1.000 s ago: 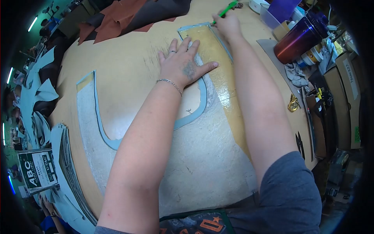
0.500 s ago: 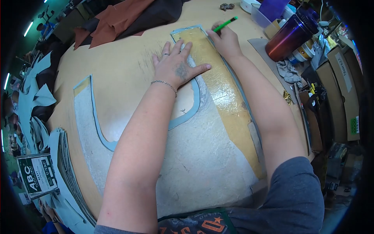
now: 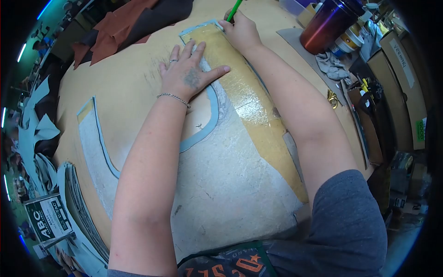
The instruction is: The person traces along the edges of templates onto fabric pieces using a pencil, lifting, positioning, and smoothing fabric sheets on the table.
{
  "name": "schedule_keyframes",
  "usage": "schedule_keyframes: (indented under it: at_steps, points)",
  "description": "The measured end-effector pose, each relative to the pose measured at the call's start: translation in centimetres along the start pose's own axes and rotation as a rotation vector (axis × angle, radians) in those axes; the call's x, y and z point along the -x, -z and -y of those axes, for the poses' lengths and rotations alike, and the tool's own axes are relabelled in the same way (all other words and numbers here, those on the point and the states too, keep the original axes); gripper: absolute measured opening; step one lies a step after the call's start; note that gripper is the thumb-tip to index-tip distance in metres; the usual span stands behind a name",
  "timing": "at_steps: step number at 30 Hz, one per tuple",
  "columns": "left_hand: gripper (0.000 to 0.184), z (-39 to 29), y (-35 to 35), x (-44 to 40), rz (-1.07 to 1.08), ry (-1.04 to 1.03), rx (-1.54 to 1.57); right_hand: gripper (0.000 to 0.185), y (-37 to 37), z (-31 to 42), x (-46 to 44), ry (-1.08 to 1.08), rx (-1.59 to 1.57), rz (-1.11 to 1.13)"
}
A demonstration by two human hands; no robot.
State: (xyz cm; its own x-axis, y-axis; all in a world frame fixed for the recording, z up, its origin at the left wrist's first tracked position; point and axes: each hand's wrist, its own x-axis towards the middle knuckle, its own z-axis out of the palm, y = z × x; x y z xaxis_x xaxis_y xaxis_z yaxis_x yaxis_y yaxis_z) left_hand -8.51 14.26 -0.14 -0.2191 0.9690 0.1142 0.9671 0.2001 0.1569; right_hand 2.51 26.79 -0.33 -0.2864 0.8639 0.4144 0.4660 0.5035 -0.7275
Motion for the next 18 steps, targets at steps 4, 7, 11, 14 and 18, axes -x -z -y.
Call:
schedule_keyframes:
  at_steps: [4, 7, 11, 14, 18]
  points:
    - [0.091, 0.1, -0.1, 0.0, 0.003, -0.001, 0.001, 0.02, 3.9, 0.9, 4.9, -0.007, 0.047, 0.1]
    - [0.092, 0.0, 0.1, 0.0, 0.008, 0.015, 0.017, 0.016, 10.1, 2.4, 13.4, -0.092, 0.039, 0.218]
    - [0.086, -0.1, 0.3, 0.1, 0.033, -0.012, 0.016, 0.012, 10.8, 0.7, 17.7, 0.057, -0.129, 0.086]
    - [0.08, -0.5, 1.1, 1.2, 0.04, -0.064, 0.087, 0.012, 10.7, 0.7, 17.7, 0.12, -0.099, 0.069]
    - [0.072, -5.2, 3.7, 9.4, 0.057, -0.325, 0.09, 0.012, 10.9, 0.8, 17.6, 0.145, -0.062, 0.043]
